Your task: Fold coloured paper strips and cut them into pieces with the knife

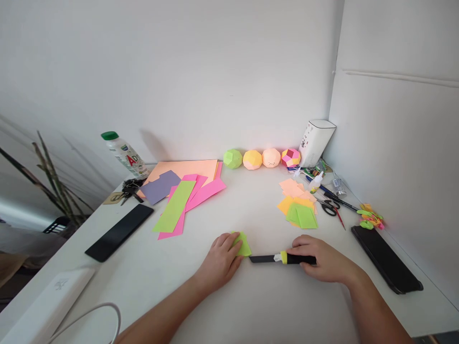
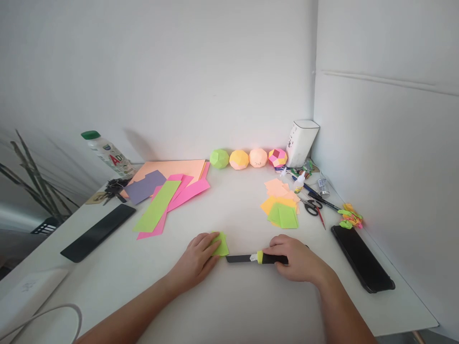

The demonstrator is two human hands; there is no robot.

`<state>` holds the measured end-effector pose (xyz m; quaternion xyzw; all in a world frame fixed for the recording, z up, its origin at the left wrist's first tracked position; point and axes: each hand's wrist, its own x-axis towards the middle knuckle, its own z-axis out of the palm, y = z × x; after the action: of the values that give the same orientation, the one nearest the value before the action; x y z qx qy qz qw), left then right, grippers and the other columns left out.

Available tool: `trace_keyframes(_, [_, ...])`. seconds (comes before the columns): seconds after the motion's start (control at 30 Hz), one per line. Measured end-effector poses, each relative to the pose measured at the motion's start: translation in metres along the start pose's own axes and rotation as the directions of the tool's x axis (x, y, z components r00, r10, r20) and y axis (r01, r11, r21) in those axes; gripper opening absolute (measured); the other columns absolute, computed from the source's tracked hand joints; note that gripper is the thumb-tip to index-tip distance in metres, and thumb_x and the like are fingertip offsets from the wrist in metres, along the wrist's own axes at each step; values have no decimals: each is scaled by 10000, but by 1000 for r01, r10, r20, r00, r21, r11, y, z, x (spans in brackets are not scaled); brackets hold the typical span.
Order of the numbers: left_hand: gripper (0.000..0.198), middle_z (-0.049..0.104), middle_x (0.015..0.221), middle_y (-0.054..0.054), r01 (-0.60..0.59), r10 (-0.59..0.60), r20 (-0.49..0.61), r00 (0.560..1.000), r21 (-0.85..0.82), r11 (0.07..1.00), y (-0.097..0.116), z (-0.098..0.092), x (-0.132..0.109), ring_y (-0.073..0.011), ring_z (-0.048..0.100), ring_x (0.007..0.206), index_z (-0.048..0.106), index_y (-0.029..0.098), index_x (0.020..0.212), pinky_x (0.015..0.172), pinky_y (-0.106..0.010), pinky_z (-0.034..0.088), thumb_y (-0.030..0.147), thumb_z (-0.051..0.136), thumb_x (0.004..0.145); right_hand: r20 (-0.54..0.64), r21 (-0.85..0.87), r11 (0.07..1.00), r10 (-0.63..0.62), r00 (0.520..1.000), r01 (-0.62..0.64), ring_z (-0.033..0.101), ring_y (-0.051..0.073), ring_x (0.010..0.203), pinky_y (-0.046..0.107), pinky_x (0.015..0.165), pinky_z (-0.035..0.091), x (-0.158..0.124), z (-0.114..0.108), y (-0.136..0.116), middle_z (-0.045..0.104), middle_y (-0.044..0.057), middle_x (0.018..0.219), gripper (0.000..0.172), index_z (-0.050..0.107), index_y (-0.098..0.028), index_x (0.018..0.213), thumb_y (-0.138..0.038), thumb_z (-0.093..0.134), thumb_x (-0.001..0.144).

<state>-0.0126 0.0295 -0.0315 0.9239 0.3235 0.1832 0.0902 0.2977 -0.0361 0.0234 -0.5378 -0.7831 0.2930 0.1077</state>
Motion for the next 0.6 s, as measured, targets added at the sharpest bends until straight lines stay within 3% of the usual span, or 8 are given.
trace_keyframes(0.27, [264,604,1196,-130,-33,38,-60,997,79,996,-2,4,2,-261,543,1020,619,166,1013,861,-456,515,222,366,964,-4,-1,1000,2,1000,-2,600,200,976,304,819,516,0,2,-1,616,44,1113,509,651,-305,1173,-102,510,727])
trace_keyframes(0.6, [234,618,1169,-117,-29,37,-86,996,96,995,0,7,4,-248,553,967,616,180,993,838,-441,520,201,386,953,-1,-4,1000,-3,1000,3,595,192,976,307,840,508,0,2,-5,612,41,1102,521,633,-302,1196,-91,497,740])
